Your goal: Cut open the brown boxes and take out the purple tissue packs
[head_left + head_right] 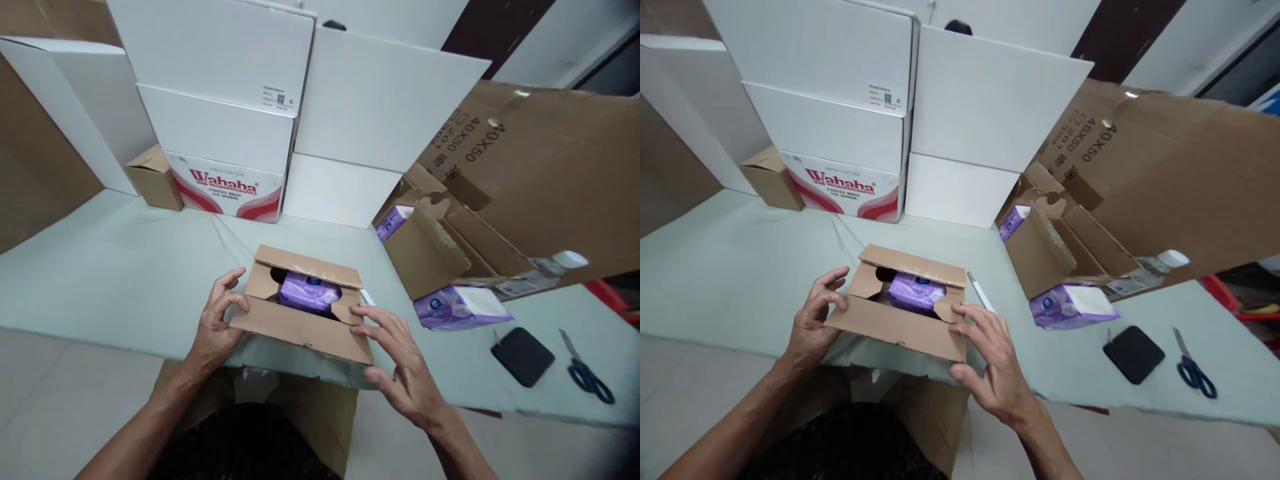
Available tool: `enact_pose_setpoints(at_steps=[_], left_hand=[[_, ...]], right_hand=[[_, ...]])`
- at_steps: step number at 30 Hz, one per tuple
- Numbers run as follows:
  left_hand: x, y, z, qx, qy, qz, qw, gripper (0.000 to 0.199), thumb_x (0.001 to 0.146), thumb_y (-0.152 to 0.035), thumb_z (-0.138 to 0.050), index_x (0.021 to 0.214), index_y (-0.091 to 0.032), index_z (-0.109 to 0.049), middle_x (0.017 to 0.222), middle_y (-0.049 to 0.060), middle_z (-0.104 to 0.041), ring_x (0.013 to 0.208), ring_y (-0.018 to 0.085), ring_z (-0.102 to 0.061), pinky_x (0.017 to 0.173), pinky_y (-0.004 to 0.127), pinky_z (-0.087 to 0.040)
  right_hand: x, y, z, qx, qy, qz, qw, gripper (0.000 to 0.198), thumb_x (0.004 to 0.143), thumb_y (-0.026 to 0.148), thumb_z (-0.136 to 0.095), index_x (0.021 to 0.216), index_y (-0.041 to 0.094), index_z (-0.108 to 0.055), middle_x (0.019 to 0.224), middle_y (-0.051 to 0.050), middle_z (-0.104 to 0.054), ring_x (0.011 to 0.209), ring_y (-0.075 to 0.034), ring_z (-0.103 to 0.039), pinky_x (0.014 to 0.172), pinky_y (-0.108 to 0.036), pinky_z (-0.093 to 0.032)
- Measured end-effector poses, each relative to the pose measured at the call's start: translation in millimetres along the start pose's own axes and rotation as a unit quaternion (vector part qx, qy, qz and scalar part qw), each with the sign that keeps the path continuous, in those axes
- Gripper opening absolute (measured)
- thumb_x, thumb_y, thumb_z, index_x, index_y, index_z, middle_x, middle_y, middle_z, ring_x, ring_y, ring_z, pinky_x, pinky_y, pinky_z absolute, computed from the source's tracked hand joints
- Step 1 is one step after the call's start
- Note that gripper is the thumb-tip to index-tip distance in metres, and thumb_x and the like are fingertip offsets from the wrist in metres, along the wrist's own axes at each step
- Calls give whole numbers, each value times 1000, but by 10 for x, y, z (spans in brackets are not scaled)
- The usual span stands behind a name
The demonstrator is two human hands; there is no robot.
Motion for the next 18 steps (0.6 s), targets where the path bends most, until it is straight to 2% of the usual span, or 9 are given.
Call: enact_pose_setpoints(at_steps=[1, 3, 7, 9, 11, 15, 18], left_hand=[[-15, 27, -1, -16, -11, -2, 1000, 15, 88, -14, -67, 89, -24, -57, 153, 12, -51, 143, 27, -53, 116, 48, -47], [-33, 59, -10, -38, -29, -4, 999, 16, 86, -12, -70, 88, -23, -58, 152, 11, -52, 142, 27, -54, 115, 47, -48], [-44, 50, -36, -46, -36, 9, 998, 19, 84, -9, -71, 88, -23, -59, 150, 12, -52, 141, 29, -55, 112, 49, -51], [-52, 20, -49, -53, -31, 16, 998, 18, 84, -8, -70, 88, -22, -59, 150, 13, -51, 139, 29, -57, 110, 48, -53], [-59, -14, -64, -62, -21, 17, 998, 18, 85, -8, -70, 87, -22, -59, 151, 13, -50, 138, 29, -58, 110, 48, -54], [-57, -53, -79, -73, -4, 4, 997, 20, 85, -6, -69, 87, -22, -58, 154, 13, -47, 142, 29, -54, 113, 47, -51], [-52, -32, -84, -74, 8, 3, 997, 20, 85, -5, -69, 88, -22, -58, 155, 13, -46, 144, 30, -53, 113, 49, -51]], right_hand=[[8, -19, 22, 16, 4, -4, 1000, 44, 103, 58, -43, 117, 25, -69, 140, -15, -65, 130, -34, -61, 100, -50, -48], [61, -79, 63, 26, -2, -36, 999, 43, 106, 53, -40, 113, 27, -72, 140, -11, -66, 128, -31, -63, 100, -47, -49], [265, -145, 49, -13, 3, -82, 997, 27, 103, 43, -55, 109, 26, -76, 128, -10, -73, 119, -29, -68, 99, -45, -53], [384, -138, 15, -42, 16, -78, 996, 32, 103, 45, -53, 114, 25, -75, 127, -11, -73, 119, -29, -68, 99, -46, -54], [497, -149, -15, -80, 29, -82, 993, 37, 104, 47, -51, 125, 25, -72, 134, -12, -70, 122, -30, -66, 100, -47, -54], [728, -226, -93, -169, 72, -93, 978, 54, 100, 50, -53, 146, 22, -57, 149, -15, -59, 129, -35, -60, 103, -51, -51], [910, -288, -163, -219, 102, -94, 966, 66, 96, 54, -55, 151, 19, -50, 151, -18, -57, 129, -38, -57, 103, -53, -48]])
Point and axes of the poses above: each hand's wrist, its own x-axis towards the middle knuckle, its own z-axis out of the back of the hand, y = z × x, the point moved 6 cm from there along x, towards the middle knuckle
